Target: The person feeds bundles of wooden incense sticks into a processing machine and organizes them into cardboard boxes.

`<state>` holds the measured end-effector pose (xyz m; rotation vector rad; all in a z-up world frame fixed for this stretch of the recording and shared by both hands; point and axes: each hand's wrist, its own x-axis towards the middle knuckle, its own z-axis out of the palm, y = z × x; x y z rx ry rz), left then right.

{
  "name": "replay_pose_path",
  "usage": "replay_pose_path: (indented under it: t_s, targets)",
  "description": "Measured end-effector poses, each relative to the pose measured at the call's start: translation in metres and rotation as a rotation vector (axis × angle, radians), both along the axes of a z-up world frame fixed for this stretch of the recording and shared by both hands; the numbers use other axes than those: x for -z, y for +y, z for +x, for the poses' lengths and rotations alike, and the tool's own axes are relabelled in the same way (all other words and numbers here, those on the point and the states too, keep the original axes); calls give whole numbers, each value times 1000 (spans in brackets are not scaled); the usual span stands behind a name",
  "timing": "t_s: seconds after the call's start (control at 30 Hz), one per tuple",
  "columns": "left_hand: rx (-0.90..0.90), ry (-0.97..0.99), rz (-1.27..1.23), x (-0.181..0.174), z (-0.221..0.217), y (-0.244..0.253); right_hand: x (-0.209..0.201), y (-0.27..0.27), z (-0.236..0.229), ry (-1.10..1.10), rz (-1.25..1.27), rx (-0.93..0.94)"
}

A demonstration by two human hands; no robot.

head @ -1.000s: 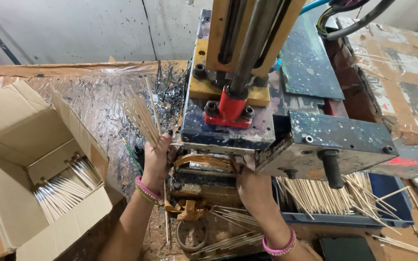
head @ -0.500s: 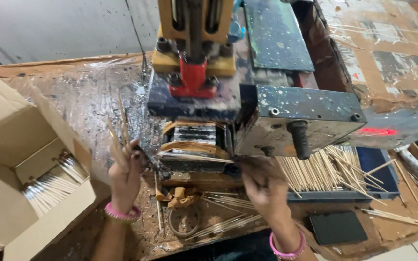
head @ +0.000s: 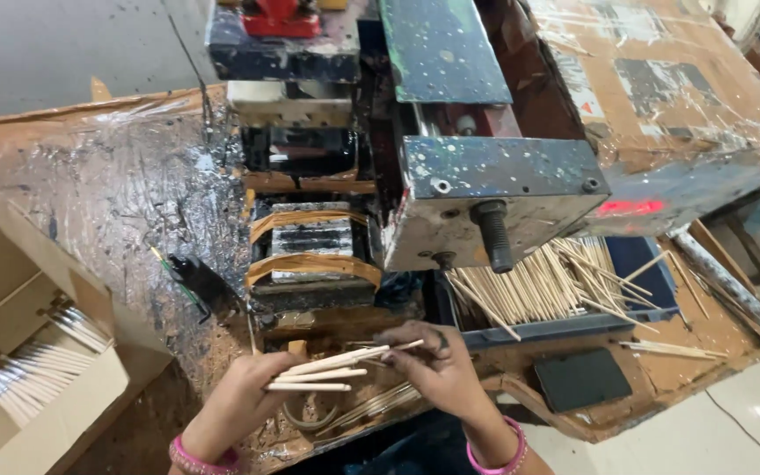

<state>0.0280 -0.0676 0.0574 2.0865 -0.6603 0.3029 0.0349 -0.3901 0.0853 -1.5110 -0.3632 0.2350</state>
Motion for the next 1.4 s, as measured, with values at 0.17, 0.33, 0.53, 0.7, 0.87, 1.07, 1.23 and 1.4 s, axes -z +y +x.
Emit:
replay_pose_path:
  t_s: [0.17,0.33,0.53,0.7,0.87,1.07,1.23,1.4]
  targets:
    - [-71,298,-183,-5,24,36,-29,14,32,-255,120,-56]
    - [-208,203,-481,-7,80,52,-66,52,71,-816,-449,95]
    - [-295,440,-794,-22,121,28,-87,78,76,-1142,-903,420]
    - [-292,558,-913,-23,118,24,-45,74,86,-961,-994,413]
    - [-248,483,-943,-10,122,23,-32,73,89,-1113,-869,578]
    - [-186,505,-1057,-7,114,22,-20,56,99,-1004,-951,447]
    - [-387,440,-949,-36,69,2,-61,59,77,-1074,-885,487]
    - [-512,317,-747,2,15,19,-38,16,33,-1079,-596,460]
